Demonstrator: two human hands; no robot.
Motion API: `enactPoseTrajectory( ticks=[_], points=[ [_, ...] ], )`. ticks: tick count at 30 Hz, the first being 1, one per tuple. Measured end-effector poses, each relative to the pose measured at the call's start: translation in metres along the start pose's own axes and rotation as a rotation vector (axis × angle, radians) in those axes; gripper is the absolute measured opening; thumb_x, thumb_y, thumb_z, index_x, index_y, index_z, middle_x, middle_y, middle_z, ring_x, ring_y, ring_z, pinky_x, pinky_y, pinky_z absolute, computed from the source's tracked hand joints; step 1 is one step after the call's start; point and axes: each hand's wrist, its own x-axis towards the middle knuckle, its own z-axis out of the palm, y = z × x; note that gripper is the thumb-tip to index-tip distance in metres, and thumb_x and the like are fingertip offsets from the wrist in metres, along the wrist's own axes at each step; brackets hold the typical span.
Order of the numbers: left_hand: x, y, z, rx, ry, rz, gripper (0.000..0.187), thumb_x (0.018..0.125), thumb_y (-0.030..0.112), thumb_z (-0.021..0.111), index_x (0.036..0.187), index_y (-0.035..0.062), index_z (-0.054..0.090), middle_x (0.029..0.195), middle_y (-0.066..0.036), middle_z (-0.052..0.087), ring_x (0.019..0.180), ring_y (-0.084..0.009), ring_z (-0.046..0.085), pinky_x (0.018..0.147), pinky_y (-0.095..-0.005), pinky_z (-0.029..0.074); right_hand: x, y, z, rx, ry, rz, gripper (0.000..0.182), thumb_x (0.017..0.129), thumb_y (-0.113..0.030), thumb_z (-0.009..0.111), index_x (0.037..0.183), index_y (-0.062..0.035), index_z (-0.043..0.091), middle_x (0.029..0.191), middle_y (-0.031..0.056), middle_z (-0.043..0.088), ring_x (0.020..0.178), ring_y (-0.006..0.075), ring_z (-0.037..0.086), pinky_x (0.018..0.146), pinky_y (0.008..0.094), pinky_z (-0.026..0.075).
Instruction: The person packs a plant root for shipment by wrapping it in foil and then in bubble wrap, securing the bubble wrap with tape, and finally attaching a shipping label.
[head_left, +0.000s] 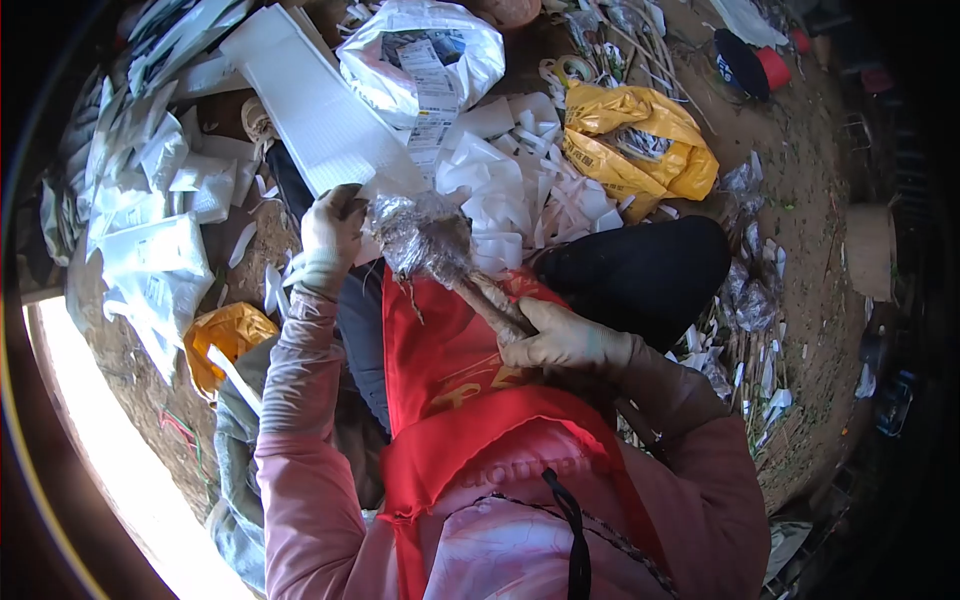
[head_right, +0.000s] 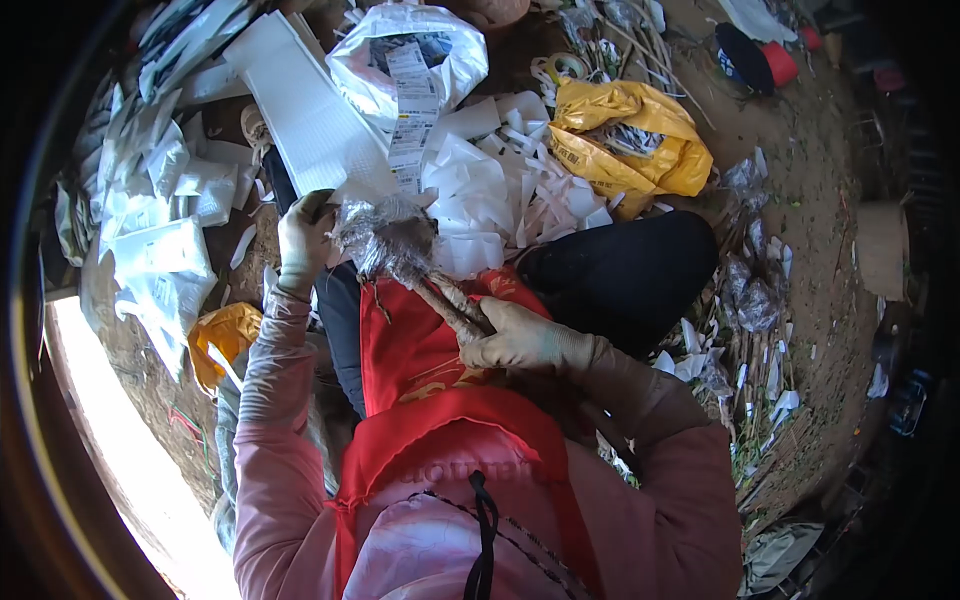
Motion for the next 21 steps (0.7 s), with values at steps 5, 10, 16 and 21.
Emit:
enactPoseTrajectory(
  ticks=[5,10,16,21],
  points=[
    [-0.017,0.008,0.002,-0.278,0.033,-0.216,0.023,0.079,0.006,0.061,0.102,0.0050,0.066,0.086,-0.015,0.067,0.075,-0.0295,0.067,0.068,-0.0351,0.051,0.008,0.001,-0.002,-0.452,0.129,0.050,0.033,0.078,-0.020,0.066,0.095,0.0003,0.047,0.084,0.0094,0.057,0.079,0.0164,0.055,0.072,0.0317,0.046],
    [-0.018,0.024,-0.001,-0.020,0.044,0.057,0.022,0.081,0.013,0.062,0.102,0.0052,0.066,0.088,-0.016,0.067,0.076,-0.0329,0.065,0.069,-0.0376,0.051,0.005,0.005,0.000,-0.537,0.175,0.078,0.034,0.077,-0.021,0.067,0.093,0.0011,0.047,0.084,0.0117,0.059,0.079,0.0175,0.058,0.074,0.0319,0.046],
    [-0.042,0.032,-0.019,0.060,0.031,0.115,0.023,0.080,0.015,0.062,0.101,0.0069,0.066,0.085,-0.015,0.065,0.079,-0.0343,0.063,0.070,-0.0422,0.050,0.020,0.028,-0.003,-0.361,0.135,-0.037,0.033,0.076,-0.020,0.067,0.091,0.0016,0.048,0.082,0.0094,0.057,0.076,0.0168,0.056,0.072,0.0319,0.046],
    [-0.064,0.026,-0.017,0.071,0.090,0.068,0.023,0.079,0.014,0.061,0.100,0.0057,0.064,0.086,-0.015,0.065,0.080,-0.0356,0.062,0.071,-0.0443,0.049,0.039,0.025,-0.001,-0.579,0.231,-0.087,0.036,0.074,-0.022,0.069,0.092,0.0017,0.048,0.081,0.0107,0.059,0.073,0.0201,0.059,0.070,0.0340,0.046]
  ],
)
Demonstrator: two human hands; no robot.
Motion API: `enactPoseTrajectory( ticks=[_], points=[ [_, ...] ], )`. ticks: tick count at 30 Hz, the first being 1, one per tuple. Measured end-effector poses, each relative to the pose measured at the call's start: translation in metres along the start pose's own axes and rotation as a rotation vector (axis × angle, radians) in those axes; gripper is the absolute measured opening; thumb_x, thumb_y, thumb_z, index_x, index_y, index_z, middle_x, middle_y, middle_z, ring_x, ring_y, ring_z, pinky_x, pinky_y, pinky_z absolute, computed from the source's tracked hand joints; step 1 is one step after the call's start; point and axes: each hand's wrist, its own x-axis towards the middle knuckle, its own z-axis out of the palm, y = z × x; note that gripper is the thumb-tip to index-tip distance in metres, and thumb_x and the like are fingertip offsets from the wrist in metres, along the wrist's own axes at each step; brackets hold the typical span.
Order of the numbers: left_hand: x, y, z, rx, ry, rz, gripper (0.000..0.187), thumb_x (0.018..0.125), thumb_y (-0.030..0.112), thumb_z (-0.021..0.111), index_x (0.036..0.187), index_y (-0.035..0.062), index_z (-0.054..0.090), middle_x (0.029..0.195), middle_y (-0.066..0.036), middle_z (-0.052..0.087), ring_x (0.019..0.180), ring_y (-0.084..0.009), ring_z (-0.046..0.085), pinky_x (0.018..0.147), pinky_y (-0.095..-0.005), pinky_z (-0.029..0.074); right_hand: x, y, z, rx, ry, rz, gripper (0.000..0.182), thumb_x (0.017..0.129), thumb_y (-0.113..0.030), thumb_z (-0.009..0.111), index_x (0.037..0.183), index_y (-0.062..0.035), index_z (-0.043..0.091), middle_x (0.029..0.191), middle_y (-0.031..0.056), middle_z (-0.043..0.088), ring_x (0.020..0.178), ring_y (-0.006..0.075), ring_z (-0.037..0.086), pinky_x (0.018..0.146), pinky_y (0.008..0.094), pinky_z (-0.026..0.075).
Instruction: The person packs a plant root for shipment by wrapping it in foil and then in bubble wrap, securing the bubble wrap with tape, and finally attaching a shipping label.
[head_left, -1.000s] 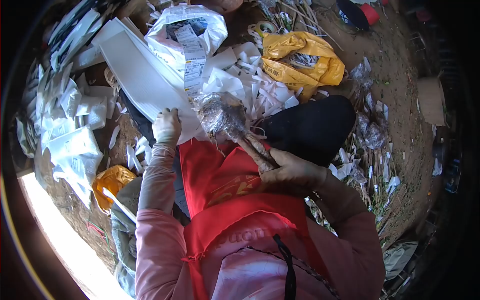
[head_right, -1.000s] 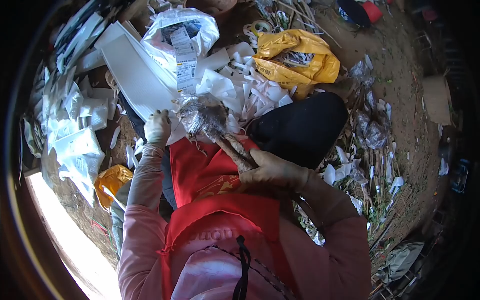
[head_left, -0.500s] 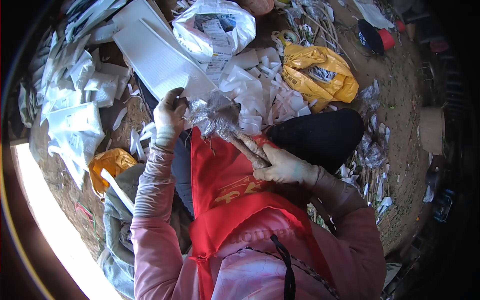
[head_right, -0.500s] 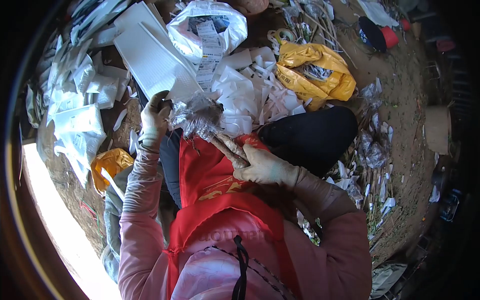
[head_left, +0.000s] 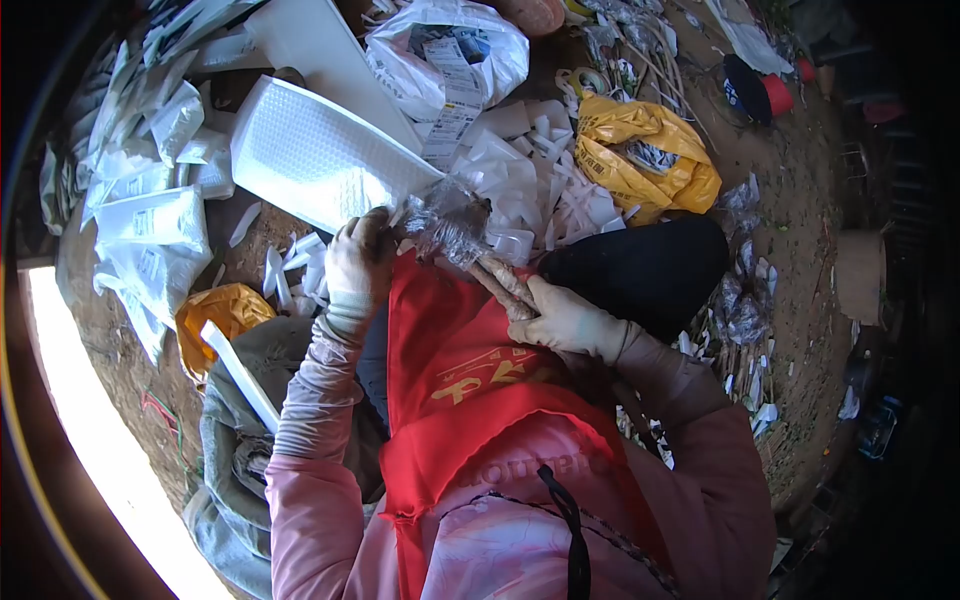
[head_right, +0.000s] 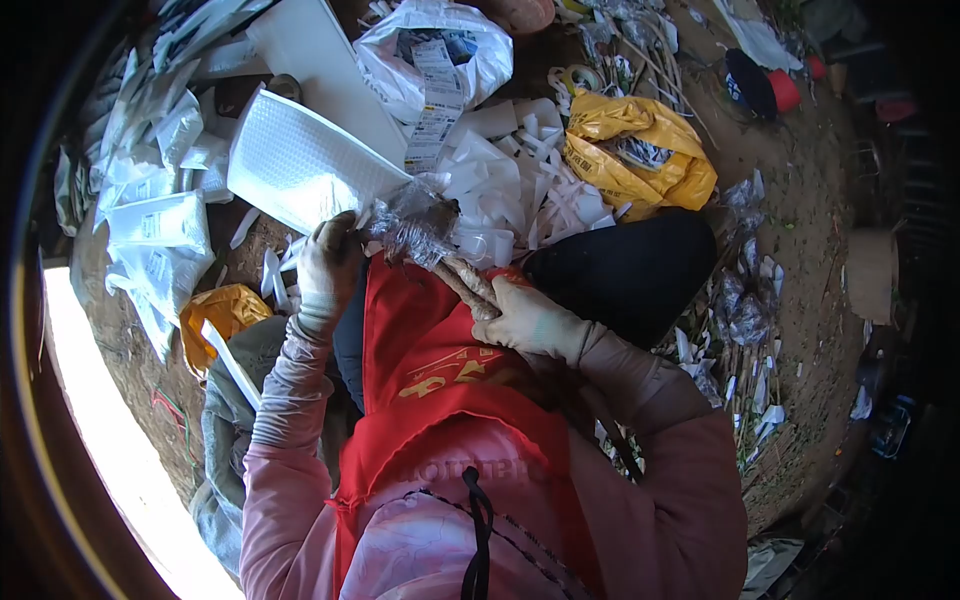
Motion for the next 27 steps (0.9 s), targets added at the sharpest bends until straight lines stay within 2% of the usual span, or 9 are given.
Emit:
enactPoseTrajectory(
  ticks=[4,7,11,15,17,19,22,25,27],
  points=[
    [-0.006,0.001,0.008,0.147,0.074,0.040,0.025,0.078,0.014,0.060,0.101,0.0055,0.062,0.082,-0.014,0.062,0.074,-0.0347,0.060,0.067,-0.0449,0.049,0.014,-0.009,0.007,-0.209,-0.053,0.120,0.040,0.079,-0.026,0.068,0.095,0.0016,0.045,0.081,0.0139,0.057,0.076,0.0282,0.060,0.069,0.0378,0.046],
    [-0.015,0.009,0.022,0.360,0.070,0.199,0.037,0.074,0.018,0.063,0.108,0.0054,0.059,0.078,-0.009,0.057,0.071,-0.0281,0.058,0.061,-0.0401,0.047,0.018,-0.013,0.008,-0.106,-0.089,0.041,0.038,0.079,-0.027,0.068,0.093,0.0006,0.046,0.078,0.0104,0.057,0.069,0.0231,0.058,0.065,0.0355,0.046],
    [-0.023,-0.005,0.010,0.365,0.112,0.230,0.048,0.073,0.019,0.064,0.118,0.0073,0.055,0.081,-0.006,0.056,0.070,-0.0275,0.056,0.063,-0.0413,0.045,0.019,-0.022,0.009,0.270,-0.265,0.011,0.035,0.081,-0.028,0.068,0.092,-0.0021,0.048,0.077,0.0048,0.056,0.065,0.0129,0.053,0.057,0.0274,0.044],
    [-0.034,-0.021,0.008,0.377,0.188,0.088,0.047,0.076,0.018,0.065,0.121,0.0074,0.053,0.084,-0.010,0.057,0.075,-0.0303,0.056,0.068,-0.0442,0.043,0.028,-0.036,0.006,0.429,-0.394,-0.017,0.026,0.083,-0.024,0.064,0.092,-0.0045,0.050,0.078,0.0007,0.055,0.068,0.0062,0.050,0.053,0.0218,0.041],
    [-0.040,-0.027,0.009,0.271,0.176,-0.115,0.046,0.077,0.016,0.065,0.120,0.0064,0.052,0.088,-0.013,0.058,0.080,-0.0325,0.057,0.073,-0.0439,0.045,0.034,-0.032,0.010,0.516,-0.425,-0.098,0.023,0.084,-0.023,0.063,0.092,-0.0047,0.051,0.079,-0.0007,0.054,0.069,0.0054,0.049,0.055,0.0214,0.041],
    [-0.047,-0.033,0.010,0.263,0.309,-0.109,0.048,0.079,0.015,0.063,0.124,0.0069,0.050,0.080,-0.009,0.055,0.079,-0.0299,0.055,0.077,-0.0433,0.044,0.046,-0.025,0.013,0.584,-0.475,-0.160,0.021,0.083,-0.021,0.063,0.091,-0.0050,0.052,0.079,-0.0019,0.053,0.069,0.0049,0.048,0.056,0.0210,0.041],
    [-0.051,-0.044,0.027,-0.129,0.456,-0.352,0.044,0.081,0.011,0.061,0.123,0.0015,0.049,0.087,-0.009,0.059,0.081,-0.0248,0.057,0.082,-0.0369,0.046,0.061,-0.014,0.021,0.628,-0.543,-0.243,0.018,0.082,-0.019,0.062,0.090,-0.0060,0.053,0.080,-0.0029,0.051,0.069,0.0044,0.047,0.059,0.0204,0.041],
    [-0.043,-0.054,0.017,-0.894,0.070,-0.556,0.038,0.086,0.011,0.058,0.121,-0.0029,0.049,0.095,-0.007,0.061,0.083,-0.0173,0.057,0.080,-0.0296,0.047,0.053,-0.027,0.016,0.560,-0.488,-0.160,0.017,0.082,-0.019,0.063,0.089,-0.0068,0.053,0.080,-0.0032,0.051,0.070,0.0043,0.046,0.061,0.0204,0.040],
    [-0.041,-0.043,0.009,-1.123,0.094,-0.617,0.033,0.090,0.016,0.056,0.116,-0.0031,0.052,0.097,-0.005,0.061,0.079,-0.0107,0.055,0.074,-0.0246,0.046,0.046,-0.042,0.010,0.508,-0.475,-0.087,0.014,0.084,-0.014,0.060,0.089,-0.0054,0.049,0.080,-0.0005,0.050,0.071,0.0078,0.046,0.067,0.0231,0.041]
  ],
)
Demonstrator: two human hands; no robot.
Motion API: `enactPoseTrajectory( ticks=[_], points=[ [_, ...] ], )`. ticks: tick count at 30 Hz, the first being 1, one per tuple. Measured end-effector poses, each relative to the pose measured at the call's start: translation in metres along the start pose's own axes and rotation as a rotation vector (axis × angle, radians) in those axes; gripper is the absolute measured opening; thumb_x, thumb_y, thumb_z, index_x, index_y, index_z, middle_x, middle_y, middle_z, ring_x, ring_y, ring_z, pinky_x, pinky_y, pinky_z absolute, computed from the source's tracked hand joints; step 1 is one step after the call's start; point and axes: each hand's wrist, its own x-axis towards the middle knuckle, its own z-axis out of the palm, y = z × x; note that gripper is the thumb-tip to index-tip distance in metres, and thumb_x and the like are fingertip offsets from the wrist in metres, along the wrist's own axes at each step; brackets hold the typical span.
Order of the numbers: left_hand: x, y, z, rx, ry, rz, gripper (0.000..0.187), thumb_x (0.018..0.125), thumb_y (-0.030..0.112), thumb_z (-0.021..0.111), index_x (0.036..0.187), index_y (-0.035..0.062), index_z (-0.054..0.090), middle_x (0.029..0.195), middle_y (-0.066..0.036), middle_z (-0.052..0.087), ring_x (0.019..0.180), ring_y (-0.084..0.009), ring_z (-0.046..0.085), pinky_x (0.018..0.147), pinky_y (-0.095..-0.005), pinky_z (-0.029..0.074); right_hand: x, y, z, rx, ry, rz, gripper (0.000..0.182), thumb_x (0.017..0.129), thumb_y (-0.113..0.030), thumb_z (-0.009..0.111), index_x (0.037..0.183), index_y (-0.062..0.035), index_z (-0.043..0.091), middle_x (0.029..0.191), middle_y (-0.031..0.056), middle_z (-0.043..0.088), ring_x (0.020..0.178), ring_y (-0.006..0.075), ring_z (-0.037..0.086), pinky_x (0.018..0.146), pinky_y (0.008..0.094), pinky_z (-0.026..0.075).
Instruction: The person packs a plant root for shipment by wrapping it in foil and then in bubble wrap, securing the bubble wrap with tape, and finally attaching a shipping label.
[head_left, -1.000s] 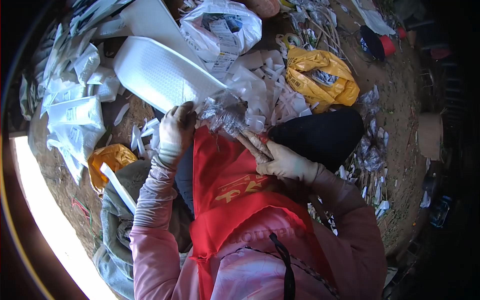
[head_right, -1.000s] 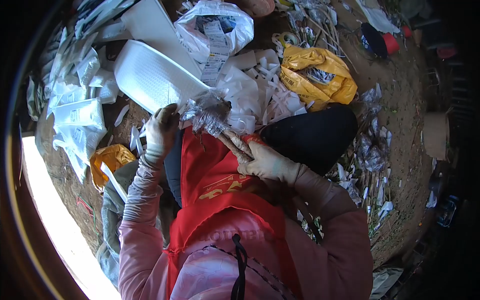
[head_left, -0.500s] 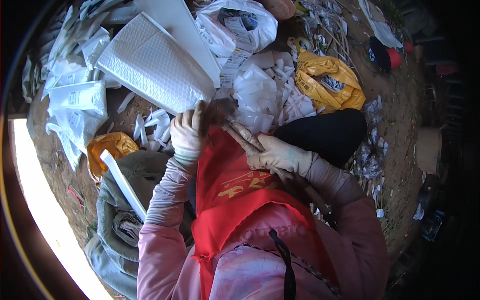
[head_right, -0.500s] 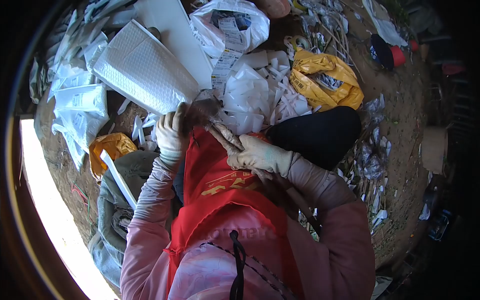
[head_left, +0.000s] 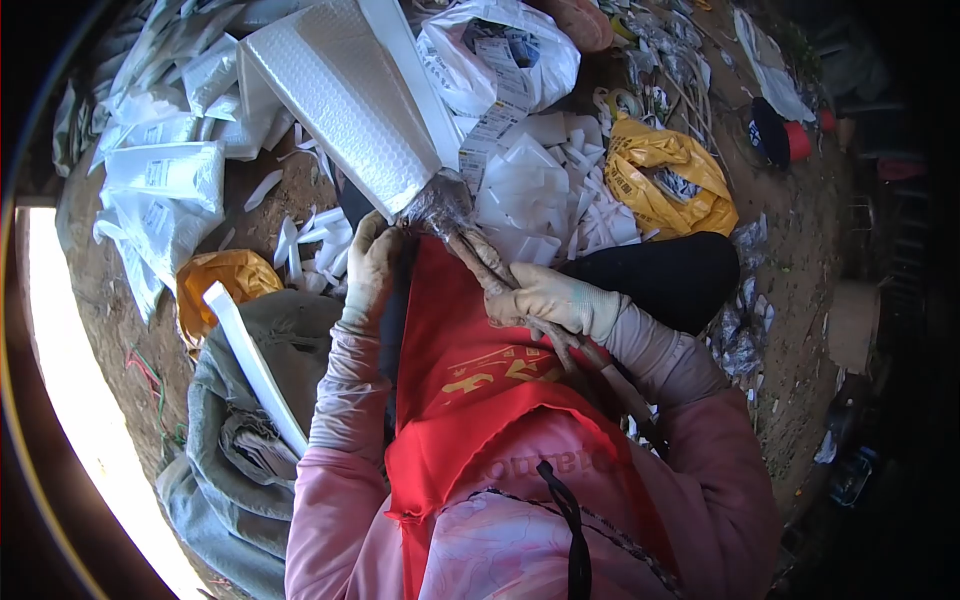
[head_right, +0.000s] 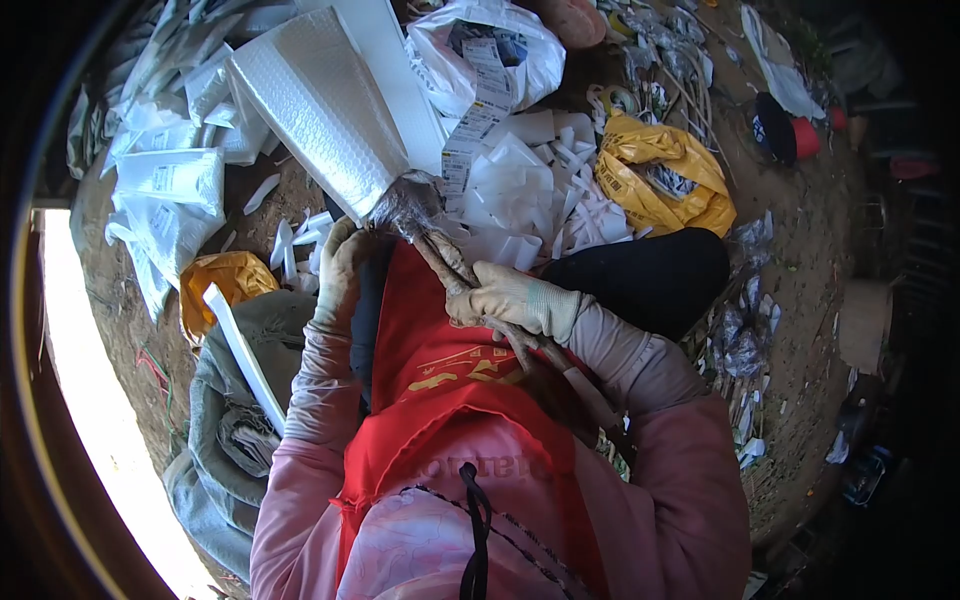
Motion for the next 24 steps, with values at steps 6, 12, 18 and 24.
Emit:
enactPoseTrajectory(
  ticks=[6,12,18,24],
  points=[
    [0.010,-0.008,-0.003,0.139,0.030,-0.078,0.028,0.095,0.031,0.053,0.107,0.0056,0.053,0.088,0.001,0.057,0.082,-0.0070,0.054,0.073,-0.0215,0.044,-0.001,0.003,0.005,0.022,-0.006,0.001,0.010,0.088,-0.004,0.052,0.087,-0.0025,0.042,0.079,0.0059,0.048,0.074,0.0153,0.046,0.079,0.0281,0.041],
    [0.014,-0.012,-0.017,0.913,0.158,0.303,0.022,0.088,0.015,0.053,0.106,0.0039,0.060,0.085,-0.017,0.063,0.077,-0.0355,0.063,0.069,-0.0376,0.049,-0.003,0.018,-0.003,0.114,-0.004,0.038,0.018,0.084,-0.020,0.062,0.092,-0.0057,0.055,0.080,-0.0010,0.053,0.065,0.0048,0.051,0.048,0.0197,0.044],
    [0.015,-0.006,-0.009,0.930,-0.013,0.378,0.038,0.076,0.010,0.061,0.112,0.0008,0.054,0.102,-0.021,0.058,0.098,-0.0402,0.056,0.084,-0.0438,0.046,-0.005,0.016,-0.001,0.092,0.068,0.181,0.019,0.084,-0.021,0.061,0.094,-0.0058,0.055,0.081,0.0000,0.055,0.064,0.0058,0.053,0.049,0.0202,0.046],
    [0.032,-0.030,-0.010,1.019,0.015,0.220,0.036,0.076,0.009,0.060,0.111,-0.0002,0.055,0.101,-0.023,0.060,0.096,-0.0428,0.057,0.082,-0.0445,0.047,-0.011,-0.001,0.008,0.160,-0.037,0.174,0.018,0.083,-0.018,0.059,0.094,-0.0044,0.054,0.082,0.0023,0.055,0.065,0.0066,0.052,0.052,0.0218,0.046]
  ],
)
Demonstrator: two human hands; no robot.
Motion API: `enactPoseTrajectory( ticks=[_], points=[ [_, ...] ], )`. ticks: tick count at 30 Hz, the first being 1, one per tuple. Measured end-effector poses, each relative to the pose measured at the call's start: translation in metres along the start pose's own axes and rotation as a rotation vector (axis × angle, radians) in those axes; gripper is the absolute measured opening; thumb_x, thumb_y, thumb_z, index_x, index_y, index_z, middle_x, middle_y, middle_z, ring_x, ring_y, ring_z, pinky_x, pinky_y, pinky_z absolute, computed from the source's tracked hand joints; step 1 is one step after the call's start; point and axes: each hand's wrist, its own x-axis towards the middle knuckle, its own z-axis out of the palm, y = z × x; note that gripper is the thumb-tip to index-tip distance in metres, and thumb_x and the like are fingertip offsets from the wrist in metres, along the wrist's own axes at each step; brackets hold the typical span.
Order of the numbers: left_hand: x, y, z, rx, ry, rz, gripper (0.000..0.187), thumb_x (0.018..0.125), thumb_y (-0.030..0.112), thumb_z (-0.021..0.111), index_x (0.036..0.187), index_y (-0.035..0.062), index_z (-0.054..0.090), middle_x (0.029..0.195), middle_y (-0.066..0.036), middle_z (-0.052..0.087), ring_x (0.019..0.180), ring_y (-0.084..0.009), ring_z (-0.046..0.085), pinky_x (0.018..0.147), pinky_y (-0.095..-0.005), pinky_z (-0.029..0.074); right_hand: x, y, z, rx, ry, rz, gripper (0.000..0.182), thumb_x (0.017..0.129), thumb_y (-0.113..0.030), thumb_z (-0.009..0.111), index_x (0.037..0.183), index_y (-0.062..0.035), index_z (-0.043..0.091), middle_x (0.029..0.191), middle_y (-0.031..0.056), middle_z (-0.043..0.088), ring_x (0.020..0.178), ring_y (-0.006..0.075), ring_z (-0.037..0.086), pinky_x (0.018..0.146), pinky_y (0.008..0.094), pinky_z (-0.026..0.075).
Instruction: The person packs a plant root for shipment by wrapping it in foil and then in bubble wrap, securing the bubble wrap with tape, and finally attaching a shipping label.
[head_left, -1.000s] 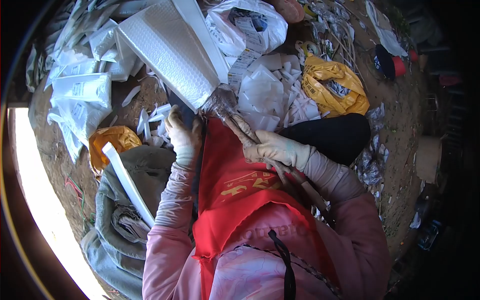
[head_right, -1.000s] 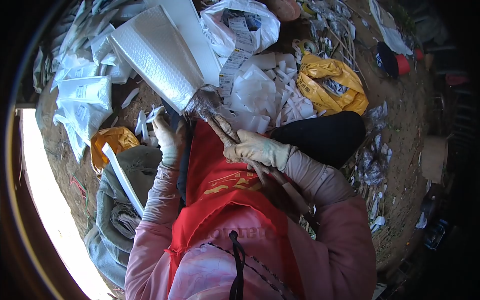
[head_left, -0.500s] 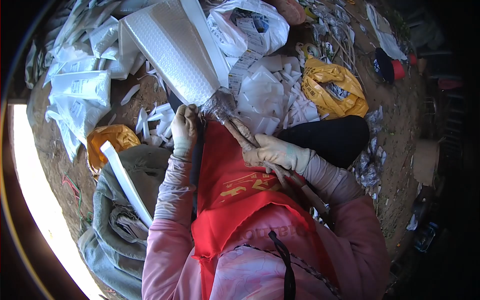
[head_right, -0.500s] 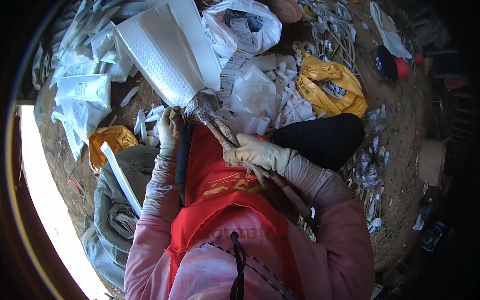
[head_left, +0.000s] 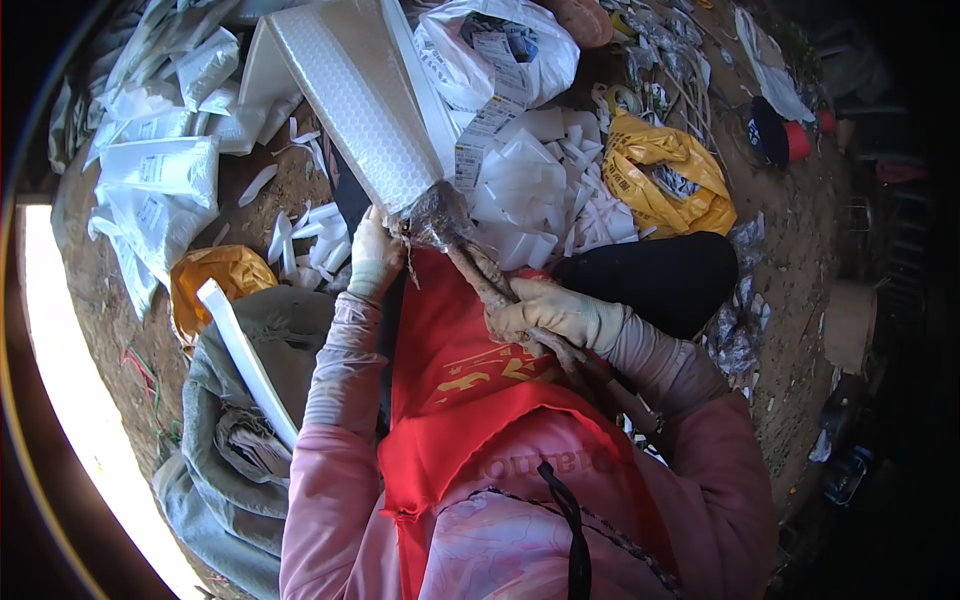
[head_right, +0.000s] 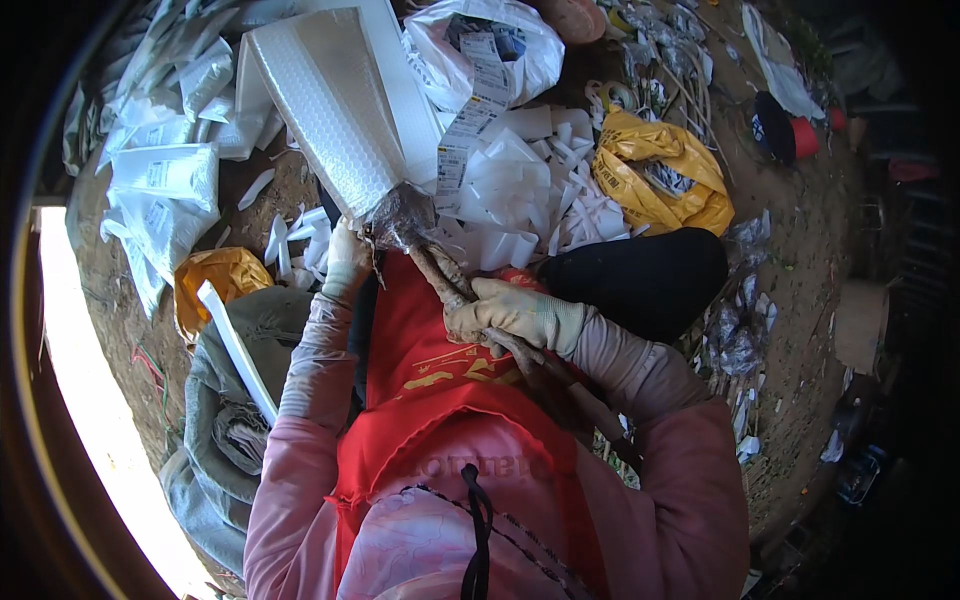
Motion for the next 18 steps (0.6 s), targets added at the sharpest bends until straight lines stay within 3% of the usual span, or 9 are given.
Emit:
enactPoseTrajectory(
  ticks=[3,5,7,10,11,14,18],
  points=[
    [0.006,-0.021,0.025,-0.050,0.064,-0.003,0.022,0.084,0.007,0.052,0.103,-0.0020,0.060,0.090,-0.023,0.065,0.086,-0.0394,0.063,0.075,-0.0412,0.049,-0.002,-0.001,0.005,0.068,-0.042,-0.078,0.018,0.084,-0.018,0.058,0.093,-0.0024,0.055,0.081,0.0038,0.054,0.066,0.0071,0.052,0.052,0.0201,0.044],
    [0.015,-0.061,0.063,-0.431,0.090,-0.074,0.022,0.083,0.007,0.054,0.102,-0.0015,0.061,0.089,-0.021,0.066,0.084,-0.0360,0.065,0.073,-0.0389,0.049,0.004,0.009,-0.005,0.086,-0.117,-0.134,0.017,0.085,-0.014,0.056,0.094,-0.0011,0.053,0.082,0.0051,0.053,0.067,0.0076,0.051,0.054,0.0205,0.046],
    [0.015,-0.051,0.063,-0.471,0.151,-0.023,0.020,0.082,0.007,0.057,0.099,-0.0025,0.063,0.086,-0.016,0.068,0.077,-0.0236,0.066,0.071,-0.0342,0.049,0.002,0.006,0.000,0.126,-0.091,-0.123,0.016,0.085,-0.014,0.056,0.094,-0.0016,0.053,0.081,0.0048,0.052,0.066,0.0074,0.051,0.052,0.0194,0.046],
    [0.007,-0.025,0.054,-0.602,0.111,-0.140,0.019,0.084,0.006,0.057,0.099,-0.0041,0.063,0.084,-0.009,0.068,0.074,-0.0145,0.061,0.068,-0.0302,0.048,0.000,0.008,-0.001,0.153,-0.040,-0.140,0.015,0.085,-0.014,0.056,0.094,-0.0024,0.054,0.080,0.0043,0.053,0.066,0.0072,0.051,0.049,0.0185,0.044],
    [-0.001,0.009,0.038,-0.804,0.062,-0.227,0.017,0.089,0.008,0.057,0.098,-0.0041,0.063,0.082,-0.005,0.065,0.073,-0.0082,0.056,0.064,-0.0256,0.046,0.000,0.009,-0.002,0.157,-0.023,-0.150,0.015,0.085,-0.015,0.056,0.094,-0.0026,0.054,0.080,0.0041,0.053,0.065,0.0070,0.051,0.049,0.0184,0.044],
    [-0.014,0.029,0.038,-0.966,0.015,-0.184,0.016,0.092,0.012,0.057,0.097,-0.0024,0.062,0.084,-0.002,0.064,0.071,-0.0079,0.055,0.064,-0.0241,0.045,-0.006,0.001,0.000,0.212,0.039,-0.132,0.013,0.084,-0.008,0.052,0.096,-0.0019,0.052,0.080,0.0040,0.052,0.070,0.0094,0.051,0.058,0.0217,0.045],
    [-0.032,0.047,0.034,-1.074,0.050,-0.050,0.022,0.092,0.017,0.059,0.101,-0.0031,0.061,0.085,-0.002,0.064,0.078,-0.0099,0.058,0.071,-0.0235,0.046,-0.017,-0.015,0.000,0.018,0.081,-0.109,0.017,0.083,-0.011,0.054,0.097,-0.0013,0.053,0.080,0.0040,0.055,0.069,0.0086,0.052,0.052,0.0224,0.046]
  ],
)
